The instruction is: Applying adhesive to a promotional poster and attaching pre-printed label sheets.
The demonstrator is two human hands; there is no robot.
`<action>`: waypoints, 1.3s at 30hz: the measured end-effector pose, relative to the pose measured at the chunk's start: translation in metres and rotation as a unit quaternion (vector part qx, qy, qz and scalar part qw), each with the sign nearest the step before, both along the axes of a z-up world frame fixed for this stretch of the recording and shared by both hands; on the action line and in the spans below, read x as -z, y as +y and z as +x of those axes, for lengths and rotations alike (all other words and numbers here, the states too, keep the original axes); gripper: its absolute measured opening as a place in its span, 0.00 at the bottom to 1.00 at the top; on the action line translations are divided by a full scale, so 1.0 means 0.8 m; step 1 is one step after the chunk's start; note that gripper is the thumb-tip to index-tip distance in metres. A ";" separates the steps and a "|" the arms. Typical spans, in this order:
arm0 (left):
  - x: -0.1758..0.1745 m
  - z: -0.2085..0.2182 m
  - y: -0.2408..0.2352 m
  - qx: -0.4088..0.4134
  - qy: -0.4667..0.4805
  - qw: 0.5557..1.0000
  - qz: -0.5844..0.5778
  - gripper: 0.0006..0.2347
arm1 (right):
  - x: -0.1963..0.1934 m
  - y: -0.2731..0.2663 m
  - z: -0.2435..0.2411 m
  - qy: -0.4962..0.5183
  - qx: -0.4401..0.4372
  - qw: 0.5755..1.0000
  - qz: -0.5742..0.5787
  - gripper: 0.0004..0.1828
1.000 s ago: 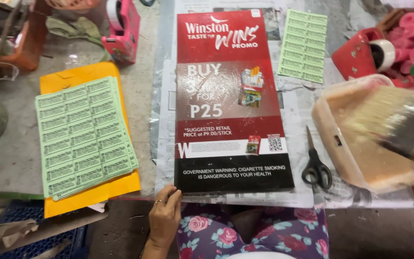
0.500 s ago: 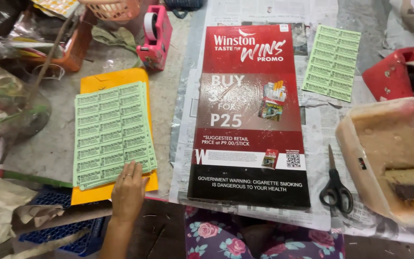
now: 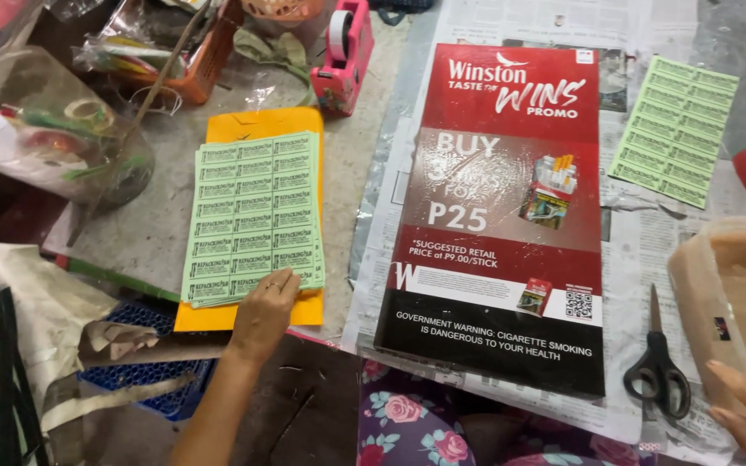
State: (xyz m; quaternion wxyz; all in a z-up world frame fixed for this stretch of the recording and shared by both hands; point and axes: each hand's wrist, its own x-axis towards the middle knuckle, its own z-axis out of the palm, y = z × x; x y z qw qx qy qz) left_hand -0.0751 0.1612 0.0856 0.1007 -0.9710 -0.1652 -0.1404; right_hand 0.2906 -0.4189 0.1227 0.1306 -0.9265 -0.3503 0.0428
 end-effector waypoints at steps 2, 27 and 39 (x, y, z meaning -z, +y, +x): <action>-0.009 0.002 0.001 0.017 -0.004 0.999 -0.030 0.19 | -0.022 0.030 -0.010 -0.051 -0.059 0.996 0.041 0.36; -0.097 0.008 -0.002 -0.203 -0.241 0.856 -0.411 0.03 | -0.074 0.329 -0.068 0.118 -0.357 0.926 -0.029 0.23; -0.093 -0.027 -0.017 -0.076 -0.262 0.962 0.017 0.07 | -0.056 0.420 -0.056 0.276 -0.357 0.885 0.116 0.18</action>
